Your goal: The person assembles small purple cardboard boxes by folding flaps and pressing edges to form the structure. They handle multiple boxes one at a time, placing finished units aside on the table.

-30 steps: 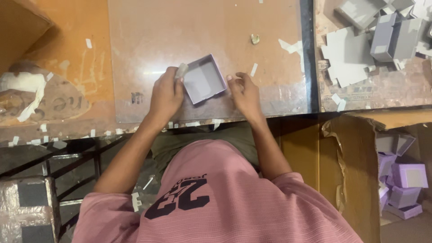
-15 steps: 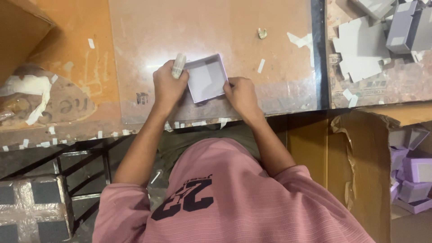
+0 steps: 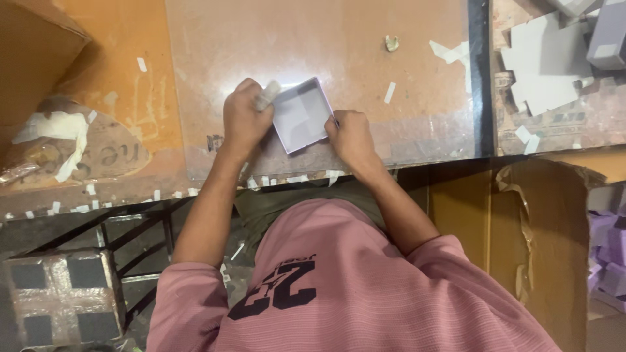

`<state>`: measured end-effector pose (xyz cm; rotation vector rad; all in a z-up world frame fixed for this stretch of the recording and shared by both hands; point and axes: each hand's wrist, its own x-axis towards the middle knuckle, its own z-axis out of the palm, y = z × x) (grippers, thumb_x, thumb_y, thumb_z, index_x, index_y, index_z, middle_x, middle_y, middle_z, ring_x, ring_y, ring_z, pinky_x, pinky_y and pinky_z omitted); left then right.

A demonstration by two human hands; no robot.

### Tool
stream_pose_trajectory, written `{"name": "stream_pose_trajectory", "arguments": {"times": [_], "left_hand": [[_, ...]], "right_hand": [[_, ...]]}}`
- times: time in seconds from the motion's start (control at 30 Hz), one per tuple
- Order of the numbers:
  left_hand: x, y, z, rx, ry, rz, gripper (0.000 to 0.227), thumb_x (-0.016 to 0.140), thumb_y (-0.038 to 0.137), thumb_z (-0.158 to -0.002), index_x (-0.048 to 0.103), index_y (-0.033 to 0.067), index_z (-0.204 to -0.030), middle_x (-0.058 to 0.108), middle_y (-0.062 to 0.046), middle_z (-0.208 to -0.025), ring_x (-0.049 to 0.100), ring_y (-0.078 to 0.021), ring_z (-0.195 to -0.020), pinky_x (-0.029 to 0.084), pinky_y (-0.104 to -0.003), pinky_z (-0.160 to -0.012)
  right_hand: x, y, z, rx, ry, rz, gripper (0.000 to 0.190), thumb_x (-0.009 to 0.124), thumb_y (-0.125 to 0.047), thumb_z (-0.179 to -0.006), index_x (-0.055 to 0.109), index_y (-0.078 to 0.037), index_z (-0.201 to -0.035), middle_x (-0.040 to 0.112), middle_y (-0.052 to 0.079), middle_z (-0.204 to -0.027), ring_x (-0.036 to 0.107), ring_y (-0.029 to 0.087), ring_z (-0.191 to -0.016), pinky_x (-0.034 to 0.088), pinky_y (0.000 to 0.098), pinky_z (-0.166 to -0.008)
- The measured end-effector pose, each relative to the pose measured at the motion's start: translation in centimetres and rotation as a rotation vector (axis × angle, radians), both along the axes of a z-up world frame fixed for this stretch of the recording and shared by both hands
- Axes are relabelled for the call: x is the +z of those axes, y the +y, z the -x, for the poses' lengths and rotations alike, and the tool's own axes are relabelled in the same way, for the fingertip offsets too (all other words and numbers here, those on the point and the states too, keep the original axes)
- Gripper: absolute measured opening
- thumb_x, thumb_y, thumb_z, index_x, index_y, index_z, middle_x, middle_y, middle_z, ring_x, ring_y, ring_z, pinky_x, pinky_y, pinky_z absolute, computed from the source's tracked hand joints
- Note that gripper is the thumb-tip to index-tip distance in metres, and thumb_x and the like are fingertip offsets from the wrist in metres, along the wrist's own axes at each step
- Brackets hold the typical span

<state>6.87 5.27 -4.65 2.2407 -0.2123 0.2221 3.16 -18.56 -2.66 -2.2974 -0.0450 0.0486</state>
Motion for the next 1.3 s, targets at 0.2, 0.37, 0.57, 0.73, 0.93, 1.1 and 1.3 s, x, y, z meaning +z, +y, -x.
{"name": "stream_pose_trajectory", "arguments": {"times": [0.2,0.37,0.57,0.73,0.93,1.1,1.3], "left_hand": [[1.9,-0.7,1.2,-0.174,-0.034,-0.262,0.008,0.072,0.004,-0.078,0.069,0.0017,-0.085,0.066,-0.014,-0.1,0.067,-0.0328,-0.078,0.054,-0.044,-0.071],[3.6,0.3,0.6,-0.141,-0.11,0.08,0.013,0.071,0.005,-0.083,0.069,-0.0023,-0.094,0.066,-0.012,-0.093,0.065,-0.028,-0.078,0.052,-0.039,-0.069],[2.4,2.6,-3.7,0.02,0.306,0.392,0.016,0.059,0.011,-0.104,0.068,-0.0002,-0.097,0.068,-0.002,-0.077,0.063,-0.0095,-0.068,0.049,-0.027,-0.061],[1.2,2.5,-5.8,-0.143,0.727,0.203,0.024,0.07,0.022,-0.102,0.068,0.0006,-0.092,0.062,0.0,-0.068,0.054,-0.0082,-0.056,0.043,-0.026,-0.051],[1.1,2.9,-6.9,-0.177,0.775,0.05,0.02,0.075,0.019,-0.095,0.072,0.0015,-0.084,0.059,0.001,-0.059,0.052,-0.0084,-0.051,0.04,-0.028,-0.048],[0.9,3.3,-7.4,-0.327,0.527,-0.189,0.013,0.079,0.014,-0.088,0.074,0.0012,-0.087,0.06,-0.01,-0.065,0.054,-0.0179,-0.057,0.044,-0.038,-0.056],[1.9,1.8,-6.0,-0.568,-0.022,-0.7,0.007,0.067,0.001,-0.076,0.07,0.0039,-0.083,0.066,-0.016,-0.093,0.067,-0.0352,-0.086,0.055,-0.046,-0.075]], "right_hand": [[-1.0,0.6,0.4,-0.051,-0.044,-0.006,0.017,0.066,-0.007,-0.088,0.068,0.008,-0.08,0.064,0.031,-0.079,0.065,0.047,-0.075,0.051,0.0514,-0.068],[-1.3,0.9,0.3,-0.074,-0.07,-0.027,0.018,0.066,-0.007,-0.088,0.067,0.009,-0.079,0.063,0.032,-0.079,0.064,0.048,-0.077,0.051,0.0521,-0.069],[-2.1,0.6,0.3,-0.049,-0.082,-0.022,0.019,0.066,-0.009,-0.089,0.068,0.008,-0.081,0.064,0.033,-0.082,0.064,0.049,-0.079,0.051,0.0533,-0.071],[-2.6,0.5,0.3,-0.044,-0.078,0.0,0.019,0.065,-0.008,-0.089,0.068,0.008,-0.08,0.064,0.032,-0.081,0.064,0.049,-0.079,0.05,0.0544,-0.073],[-2.7,0.8,0.3,-0.087,-0.056,-0.021,0.019,0.064,-0.008,-0.089,0.068,0.009,-0.081,0.064,0.032,-0.081,0.065,0.048,-0.078,0.051,0.0531,-0.072],[-2.7,0.9,0.2,-0.099,-0.048,-0.01,0.019,0.065,-0.009,-0.089,0.069,0.008,-0.082,0.065,0.032,-0.082,0.065,0.048,-0.078,0.052,0.0528,-0.072],[-2.7,0.9,0.1,-0.1,-0.054,0.005,0.018,0.065,-0.008,-0.089,0.069,0.008,-0.081,0.065,0.032,-0.081,0.065,0.048,-0.077,0.051,0.0531,-0.072]]}}
